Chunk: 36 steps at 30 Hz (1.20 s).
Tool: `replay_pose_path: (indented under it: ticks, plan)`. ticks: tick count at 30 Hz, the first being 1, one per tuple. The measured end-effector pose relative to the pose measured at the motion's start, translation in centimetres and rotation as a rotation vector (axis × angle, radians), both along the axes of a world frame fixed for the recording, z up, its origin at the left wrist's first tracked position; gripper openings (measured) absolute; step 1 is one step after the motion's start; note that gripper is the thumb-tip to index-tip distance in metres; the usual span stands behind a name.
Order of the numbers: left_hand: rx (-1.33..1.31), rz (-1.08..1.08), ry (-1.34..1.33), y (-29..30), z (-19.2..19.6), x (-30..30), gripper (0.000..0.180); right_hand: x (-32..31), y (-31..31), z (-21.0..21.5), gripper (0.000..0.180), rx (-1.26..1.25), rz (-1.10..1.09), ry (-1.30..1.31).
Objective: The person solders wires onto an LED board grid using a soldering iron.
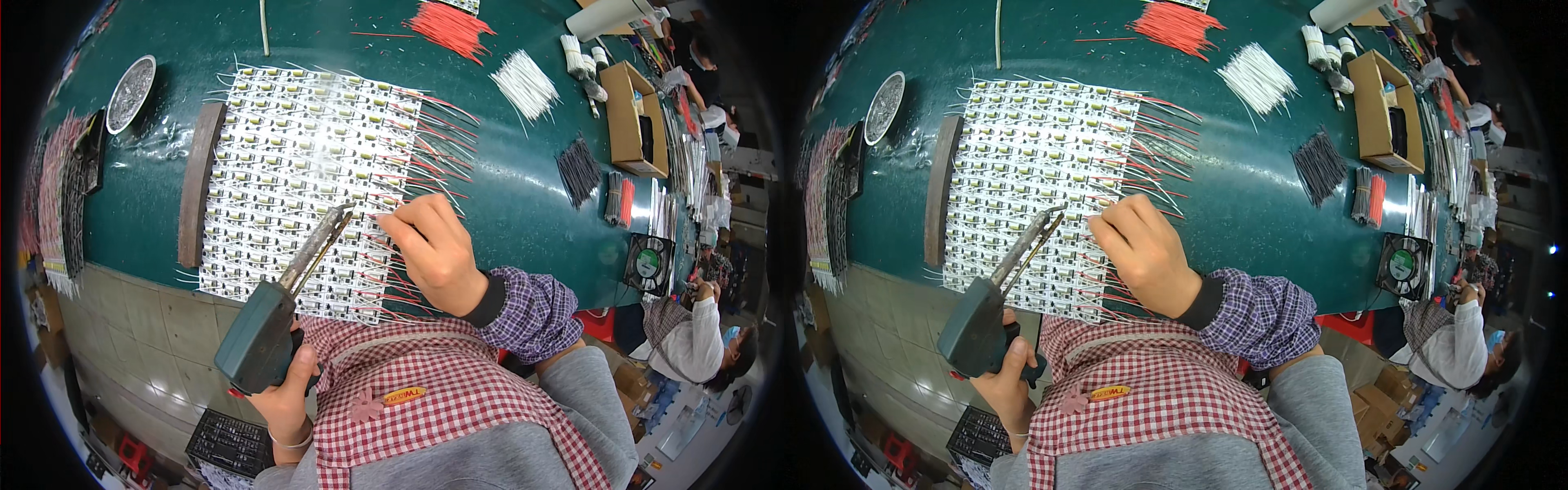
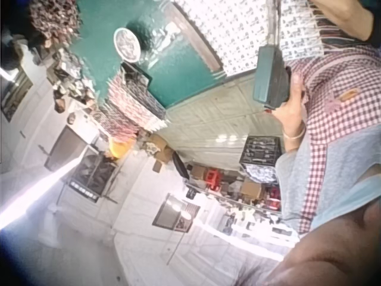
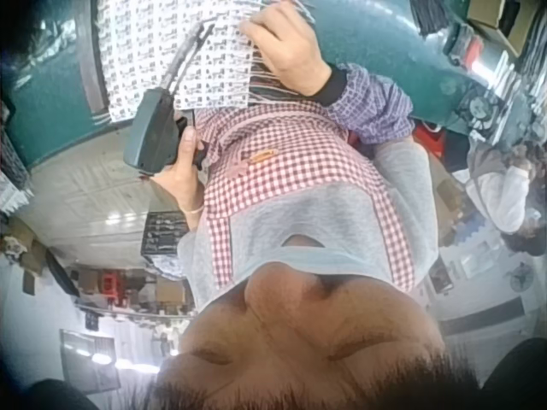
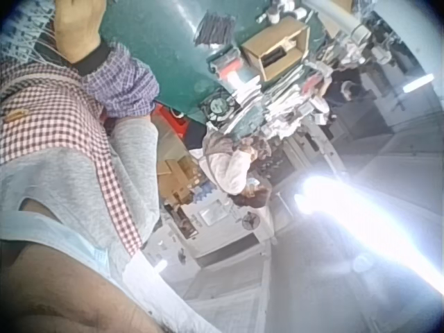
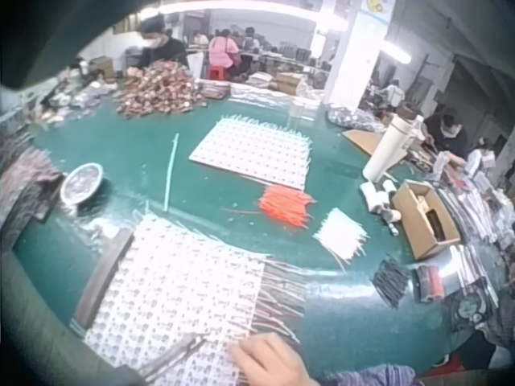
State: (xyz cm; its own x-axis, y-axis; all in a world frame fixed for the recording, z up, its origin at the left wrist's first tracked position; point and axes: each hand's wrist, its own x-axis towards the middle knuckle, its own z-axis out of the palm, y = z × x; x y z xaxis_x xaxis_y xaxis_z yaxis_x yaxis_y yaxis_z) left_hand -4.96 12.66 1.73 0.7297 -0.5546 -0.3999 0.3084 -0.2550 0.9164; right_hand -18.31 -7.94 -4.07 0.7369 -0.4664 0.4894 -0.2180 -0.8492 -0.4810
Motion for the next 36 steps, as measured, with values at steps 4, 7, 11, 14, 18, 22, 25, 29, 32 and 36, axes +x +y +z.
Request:
replay_pose_path:
  ticks: [4,7,11,14,18,22,25,29,32,36]
  plan:
    - [0.049,-0.131,-0.219,1.9,-2.1,0.0,0.044,-0.2,0.8,-0.5,0.036,0.029,0.018,-0.01]
    - [0.156,-0.251,-0.317,3.1,-2.5,0.2,0.04,-0.2,0.9,-0.6,0.035,0.035,0.025,0.008]
    - [0.176,-0.27,-0.333,2.2,-1.3,0.1,0.037,-0.1,0.9,-0.7,0.035,0.025,0.026,0.022]
    - [0.158,-0.347,-0.431,1.6,-1.2,0.0,0.036,-0.2,1.0,-0.6,0.034,0.023,0.022,0.035]
    - [0.12,-0.253,-0.482,0.7,-1.8,-0.2,0.022,-0.1,1.0,-0.7,0.033,0.019,0.022,0.037]
    - [0.101,-0.286,-0.438,0.5,-1.4,-0.1,0.019,0.0,1.1,-0.8,0.037,0.03,0.013,0.026]
    - [0.103,-0.289,-0.45,0.4,-1.2,-0.1,0.021,0.1,1.3,-0.6,0.041,0.046,-0.012,0.023]
    - [0.117,-0.263,-0.419,0.4,-1.2,-0.2,0.023,0.2,1.4,-0.4,0.042,0.044,-0.035,0.054]
    - [0.11,-0.27,-0.44,0.6,-1.4,-0.2,0.025,0.0,1.2,-0.4,0.032,-0.006,-0.018,0.106]
    - [0.117,-0.264,-0.457,0.5,-1.2,-0.2,0.025,0.0,1.1,-0.5,0.033,-0.023,-0.003,0.098]
